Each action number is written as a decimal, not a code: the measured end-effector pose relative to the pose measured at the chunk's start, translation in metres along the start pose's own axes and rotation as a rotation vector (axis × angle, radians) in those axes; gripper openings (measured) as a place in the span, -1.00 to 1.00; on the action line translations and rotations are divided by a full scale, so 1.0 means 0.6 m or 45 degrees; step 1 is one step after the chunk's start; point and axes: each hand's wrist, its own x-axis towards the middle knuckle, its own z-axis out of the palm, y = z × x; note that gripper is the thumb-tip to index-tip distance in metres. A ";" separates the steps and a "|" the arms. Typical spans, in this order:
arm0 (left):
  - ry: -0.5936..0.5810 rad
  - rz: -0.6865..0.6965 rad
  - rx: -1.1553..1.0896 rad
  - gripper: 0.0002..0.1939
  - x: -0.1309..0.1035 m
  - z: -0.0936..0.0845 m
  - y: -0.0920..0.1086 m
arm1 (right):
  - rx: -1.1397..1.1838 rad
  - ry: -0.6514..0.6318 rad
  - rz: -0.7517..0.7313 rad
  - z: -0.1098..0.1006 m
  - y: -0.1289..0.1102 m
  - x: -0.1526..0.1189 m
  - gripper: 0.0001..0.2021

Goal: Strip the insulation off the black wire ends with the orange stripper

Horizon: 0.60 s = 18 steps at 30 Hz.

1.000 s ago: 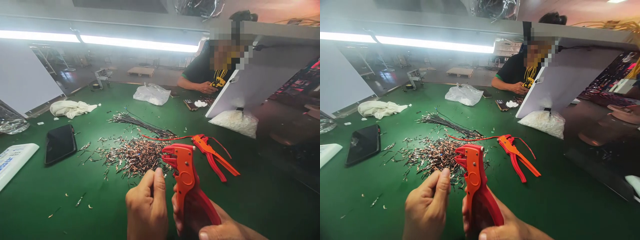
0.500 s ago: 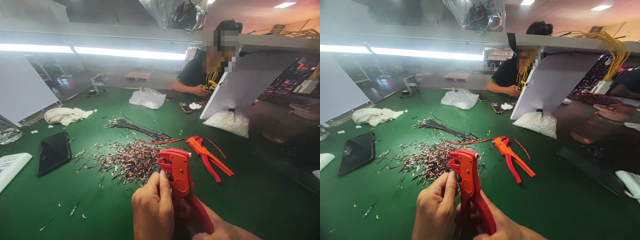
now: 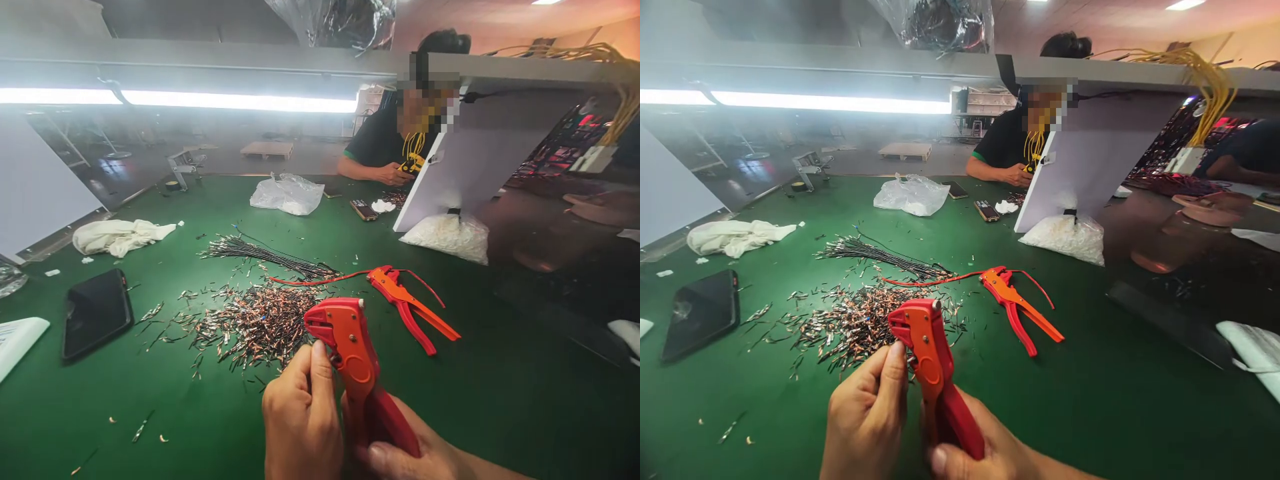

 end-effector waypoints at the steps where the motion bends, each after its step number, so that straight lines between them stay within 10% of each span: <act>1: 0.002 -0.011 -0.005 -0.55 -0.002 0.001 0.001 | -0.007 0.019 -0.004 0.001 0.002 -0.001 -0.59; 18: -0.071 0.157 0.140 -0.47 -0.021 0.000 -0.037 | 0.147 0.175 0.109 -0.007 0.056 0.004 -0.61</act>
